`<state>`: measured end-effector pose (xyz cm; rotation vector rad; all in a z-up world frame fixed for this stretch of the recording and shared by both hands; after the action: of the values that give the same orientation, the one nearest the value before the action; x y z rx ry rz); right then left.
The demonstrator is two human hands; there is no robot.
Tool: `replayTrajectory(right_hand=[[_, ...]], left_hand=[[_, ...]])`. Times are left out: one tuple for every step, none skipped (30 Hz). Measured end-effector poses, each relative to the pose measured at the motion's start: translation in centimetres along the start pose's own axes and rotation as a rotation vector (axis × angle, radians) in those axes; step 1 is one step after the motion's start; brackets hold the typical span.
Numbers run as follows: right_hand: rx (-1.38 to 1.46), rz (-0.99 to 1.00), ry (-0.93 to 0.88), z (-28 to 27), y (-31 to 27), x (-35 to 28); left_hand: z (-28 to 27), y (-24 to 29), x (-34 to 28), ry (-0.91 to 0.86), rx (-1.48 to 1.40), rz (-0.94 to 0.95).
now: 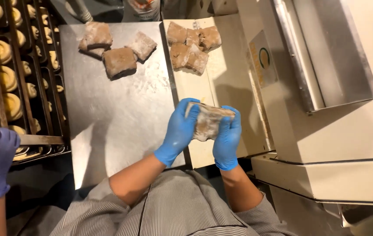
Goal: Shaping individual pieces of bread dough into long baguette shapes and placing them onto specialized baking trays.
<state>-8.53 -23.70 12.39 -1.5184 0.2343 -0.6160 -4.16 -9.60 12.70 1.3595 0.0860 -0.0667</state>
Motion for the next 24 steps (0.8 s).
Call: replayTrajectory(right_hand=[[0.003, 0.006, -0.016, -0.3, -0.1, -0.2], [0.036, 0.067, -0.008, -0.7, -0.1, -0.5], [0.076, 0.119, -0.003, -0.7, 0.0, -0.2], [0.086, 0.117, -0.022, -1.3, -0.7, -0.2], [-0.093, -0.01, -0.009, -2.1, -1.5, -0.5], [-0.27, -0.14, 0.006, -3.0, -2.3, -0.7], [-0.264, -0.139, -0.004, -4.0, -3.7, -0.6], [-0.417, -0.442, -0.051, -5.0, -5.3, -0.4], [-0.572, -0.752, -0.09, -6.2, -6.9, -0.3], [-0.568, -0.759, -0.09, -7.6, -6.1, -0.5], [-0.021, -0.425, -0.144, -9.4, -5.3, -0.7], [0.515, -0.072, -0.186, -11.2, -4.5, -0.9], [0.513, -0.083, -0.18, -9.2, -6.2, -1.0], [0.643, -0.285, -0.252, -7.2, -8.0, -1.1], [0.767, -0.486, -0.315, -5.4, -9.9, -1.6], [0.761, -0.493, -0.306, -4.8, -9.8, -1.9], [0.686, -0.434, -0.329, -4.3, -9.8, -2.5], [0.612, -0.374, -0.349, -3.8, -9.8, -3.1], [0.607, -0.39, -0.338, -3.5, -9.9, -3.1], [0.54, -0.345, -0.36, -3.1, -10.0, -2.9], [0.471, -0.306, -0.374, -2.6, -10.1, -2.6], [0.465, -0.328, -0.358, -2.0, -10.0, -2.7], [0.392, -0.275, -0.37, -1.4, -9.9, -3.1], [0.319, -0.22, -0.379, -0.8, -9.7, -3.5]], left_hand=[[0.0, 0.1, -0.5, 0.018, 0.0, -0.001], [0.0, 0.3, -0.9, -0.006, 0.032, 0.072], [0.0, 0.7, -0.9, -0.028, 0.066, 0.157], [-0.6, 1.5, -0.6, -0.009, 0.069, 0.168], [-1.3, 2.4, -0.6, -0.043, 0.082, 0.183], [-2.0, 3.2, -0.6, -0.076, 0.095, 0.198], [-2.9, 4.2, -0.9, -0.066, 0.098, 0.2], [-3.6, 5.2, -1.2, -0.053, 0.137, 0.234], [-4.2, 6.2, -1.4, -0.049, 0.172, 0.271], [-4.9, 6.9, -1.9, -0.048, 0.171, 0.278], [-5.4, 7.6, -2.6, -0.079, 0.177, 0.324], [-5.8, 8.2, -3.2, -0.11, 0.182, 0.369], [-6.0, 8.5, -3.5, -0.119, 0.178, 0.377], [-6.0, 8.7, -3.8, -0.35, -0.007, 0.395], [-6.0, 9.0, -4.4, -0.582, -0.193, 0.397], [-4.8, 9.0, -4.3, -0.595, -0.196, 0.395], [-3.6, 9.0, -4.7, -0.672, -0.208, 0.376], [-2.3, 9.1, -5.1, -0.748, -0.221, 0.354], [-1.5, 7.8, -5.3, -0.767, -0.222, 0.36], [-0.9, 6.7, -5.3, -0.563, -0.138, 0.536], [-0.1, 5.6, -5.1, -0.358, -0.059, 0.706], [0.6, 7.1, -5.1, -0.382, -0.067, 0.718], [1.1, 8.4, -5.5, -0.261, -0.02, 0.753], [1.5, 9.7, -5.9, -0.14, 0.028, 0.789]])
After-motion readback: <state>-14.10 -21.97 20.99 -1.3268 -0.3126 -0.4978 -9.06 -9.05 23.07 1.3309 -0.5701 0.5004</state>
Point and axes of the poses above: each hand's wrist, its own x-axis towards the middle knuckle, its own z-axis out of the palm, y = z × x, the point moved 1 cm from there along x, towards the middle knuckle, and after that the axes turned 8 degrees about y, right-handed, at the moved point
